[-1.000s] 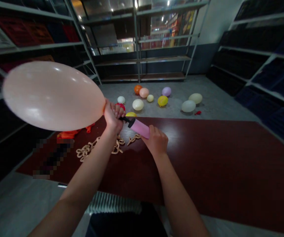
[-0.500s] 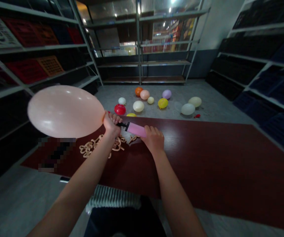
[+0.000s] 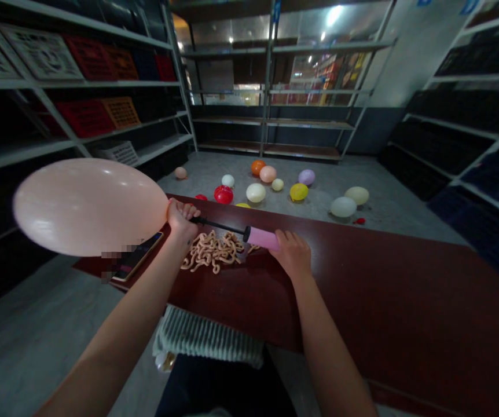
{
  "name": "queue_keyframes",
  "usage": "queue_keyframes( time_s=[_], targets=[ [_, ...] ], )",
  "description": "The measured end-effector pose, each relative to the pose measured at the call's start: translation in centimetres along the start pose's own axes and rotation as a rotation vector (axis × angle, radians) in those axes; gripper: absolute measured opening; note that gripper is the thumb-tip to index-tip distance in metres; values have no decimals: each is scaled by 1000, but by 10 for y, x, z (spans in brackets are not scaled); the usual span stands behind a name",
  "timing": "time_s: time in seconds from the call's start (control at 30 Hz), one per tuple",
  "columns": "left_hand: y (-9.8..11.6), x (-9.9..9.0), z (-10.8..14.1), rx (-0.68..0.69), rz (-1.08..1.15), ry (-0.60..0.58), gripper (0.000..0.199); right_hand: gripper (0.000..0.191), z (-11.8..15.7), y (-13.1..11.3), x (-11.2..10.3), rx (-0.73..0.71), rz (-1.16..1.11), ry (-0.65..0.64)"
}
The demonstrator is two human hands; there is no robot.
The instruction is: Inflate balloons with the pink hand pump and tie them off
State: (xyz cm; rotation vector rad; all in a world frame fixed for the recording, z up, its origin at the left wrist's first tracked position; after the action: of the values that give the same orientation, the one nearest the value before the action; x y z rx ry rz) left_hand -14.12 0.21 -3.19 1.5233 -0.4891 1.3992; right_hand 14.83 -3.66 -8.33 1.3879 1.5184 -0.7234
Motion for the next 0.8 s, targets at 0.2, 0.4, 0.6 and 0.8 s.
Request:
queue_keyframes(
  time_s=[0.2,0.4,0.6,0.8],
  targets=[
    [21,12,-6,25,28,-27,52,31,-4,-12,-1,0,2,2],
    [2,46,-5,46,6,-122,58,25,-6,-14,-5,98,-33,26],
    [-68,61,14,-61,-46,-203,59,30,-6,-4,-4,180,-70,-3],
    [-125,55,39,-114,-57,-212,57,33,-5,3,-4,233,-73,-32]
  ],
)
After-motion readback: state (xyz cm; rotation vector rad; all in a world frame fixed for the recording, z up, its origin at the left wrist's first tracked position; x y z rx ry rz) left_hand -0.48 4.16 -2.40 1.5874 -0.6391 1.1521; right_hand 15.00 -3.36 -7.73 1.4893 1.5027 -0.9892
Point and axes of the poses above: each hand's wrist, its own z-axis away from the middle knuckle, its own x-axis out of the palm, y = z × x, the point moved 4 cm from there along -z, towards the middle knuckle, and after that the axes turned 9 degrees about z, right-handed, at the moved point
